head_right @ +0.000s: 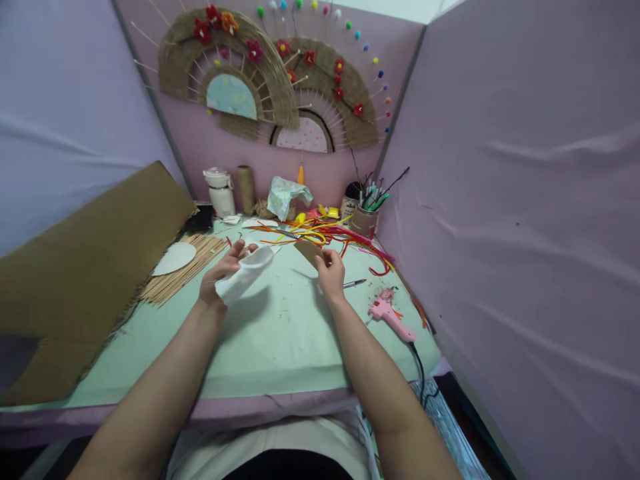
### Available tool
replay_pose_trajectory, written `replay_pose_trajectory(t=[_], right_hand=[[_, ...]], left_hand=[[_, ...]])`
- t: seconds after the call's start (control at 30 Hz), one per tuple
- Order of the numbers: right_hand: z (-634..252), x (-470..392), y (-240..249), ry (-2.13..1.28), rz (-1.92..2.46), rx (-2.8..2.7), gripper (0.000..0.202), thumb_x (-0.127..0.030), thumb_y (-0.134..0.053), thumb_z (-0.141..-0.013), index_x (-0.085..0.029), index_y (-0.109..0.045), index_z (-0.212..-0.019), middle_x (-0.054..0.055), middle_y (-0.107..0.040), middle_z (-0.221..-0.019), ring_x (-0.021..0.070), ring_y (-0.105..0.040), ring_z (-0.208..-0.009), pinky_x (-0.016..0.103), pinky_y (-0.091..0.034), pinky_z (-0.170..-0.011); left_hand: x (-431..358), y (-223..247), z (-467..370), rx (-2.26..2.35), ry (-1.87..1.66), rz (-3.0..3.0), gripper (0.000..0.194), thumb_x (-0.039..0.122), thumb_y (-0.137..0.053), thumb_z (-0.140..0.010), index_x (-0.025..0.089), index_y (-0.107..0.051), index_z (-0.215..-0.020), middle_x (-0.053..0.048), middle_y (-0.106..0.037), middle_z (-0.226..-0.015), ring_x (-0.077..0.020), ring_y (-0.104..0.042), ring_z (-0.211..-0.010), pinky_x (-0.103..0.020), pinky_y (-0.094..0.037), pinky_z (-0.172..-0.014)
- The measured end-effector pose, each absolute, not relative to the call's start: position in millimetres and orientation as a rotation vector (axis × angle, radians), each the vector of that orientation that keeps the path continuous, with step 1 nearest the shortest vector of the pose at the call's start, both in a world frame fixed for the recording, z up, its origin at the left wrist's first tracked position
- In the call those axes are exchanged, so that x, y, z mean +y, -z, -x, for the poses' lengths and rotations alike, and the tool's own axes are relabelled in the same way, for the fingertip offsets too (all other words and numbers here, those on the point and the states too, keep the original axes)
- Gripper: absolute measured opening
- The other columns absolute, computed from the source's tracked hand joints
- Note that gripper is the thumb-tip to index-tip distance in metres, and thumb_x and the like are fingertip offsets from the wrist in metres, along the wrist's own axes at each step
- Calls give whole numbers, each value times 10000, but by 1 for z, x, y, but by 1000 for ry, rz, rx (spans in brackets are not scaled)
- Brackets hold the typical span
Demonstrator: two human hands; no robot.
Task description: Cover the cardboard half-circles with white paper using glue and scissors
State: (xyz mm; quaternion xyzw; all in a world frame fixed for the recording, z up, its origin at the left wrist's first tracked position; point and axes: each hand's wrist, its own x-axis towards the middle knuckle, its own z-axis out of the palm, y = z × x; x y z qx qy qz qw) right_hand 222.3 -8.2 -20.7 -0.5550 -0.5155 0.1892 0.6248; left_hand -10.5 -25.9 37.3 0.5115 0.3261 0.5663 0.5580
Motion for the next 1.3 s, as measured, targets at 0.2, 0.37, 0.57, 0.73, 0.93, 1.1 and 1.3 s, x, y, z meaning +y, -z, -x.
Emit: replay_pose_trajectory(t=[0.2, 0.37, 0.57, 0.73, 0.93, 1.1, 1.3], right_hand=[[-228, -12, 16, -416, 1272, -1148, 240, -359, -532, -754, -156, -585, -872, 51, -620, -845, 164, -533, -749, 297, -434, -719], [-227, -15, 14, -432, 1274, -1149, 237, -360, -541, -758, -160, -583, -878, 49, -626, -858, 158, -529, -742, 293, -433, -715], [-224, -19, 11, -463, 1253, -1154, 226, -347, -550, -752, -157, -586, -867, 53, -625, -853, 160, -532, -740, 293, -439, -700], [-224, -17, 15, -586, 1215, -1203, 234, -352, -586, -723, -161, -600, -857, 39, -636, -830, 154, -540, -726, 300, -454, -705], [-223, -12, 21, -847, 1143, -1199, 289, -404, -613, -702, -169, -606, -871, 31, -650, -791, 159, -565, -698, 281, -465, -618], [-226, -11, 26, -733, 1375, -1208, 252, -356, -560, -730, -161, -601, -883, 45, -643, -798, 176, -566, -699, 313, -457, -660], [-223, -21, 22, -237, 1563, -1494, 352, -348, -548, -795, -174, -591, -1098, 114, -578, -1107, 253, -487, -1059, 409, -365, -924]], left_hand=[[-23, -23, -13, 817, -831, -1358, 418, 132, -568, -553, 177, -614, -967, -81, -648, -1041, -214, -621, -880, -282, -496, -667], [-5, 2, -14, 1343, -794, -1719, 342, 84, -524, -551, 167, -641, -862, -71, -658, -864, -216, -615, -813, -306, -482, -676], [2, 18, -10, 1414, -853, -1813, 353, 184, -580, -624, 156, -619, -973, -92, -647, -985, -203, -619, -814, -302, -478, -693], [-1, 18, -5, 1552, -643, -1942, 385, 227, -643, -601, 183, -624, -983, -25, -645, -759, -192, -595, -697, -279, -437, -625], [-4, 11, -6, 1604, -699, -1986, 53, 174, -557, -637, 196, -604, -648, -30, -621, -650, -188, -549, -641, -274, -387, -572], [-10, -1, -8, 1352, -839, -1504, 86, 242, -570, -634, 188, -566, -702, 16, -563, -614, -143, -520, -552, -232, -361, -486], [-19, -19, -12, 1152, -808, -1080, 101, 234, -579, -636, 192, -534, -716, 26, -555, -601, -142, -550, -540, -234, -396, -491]])
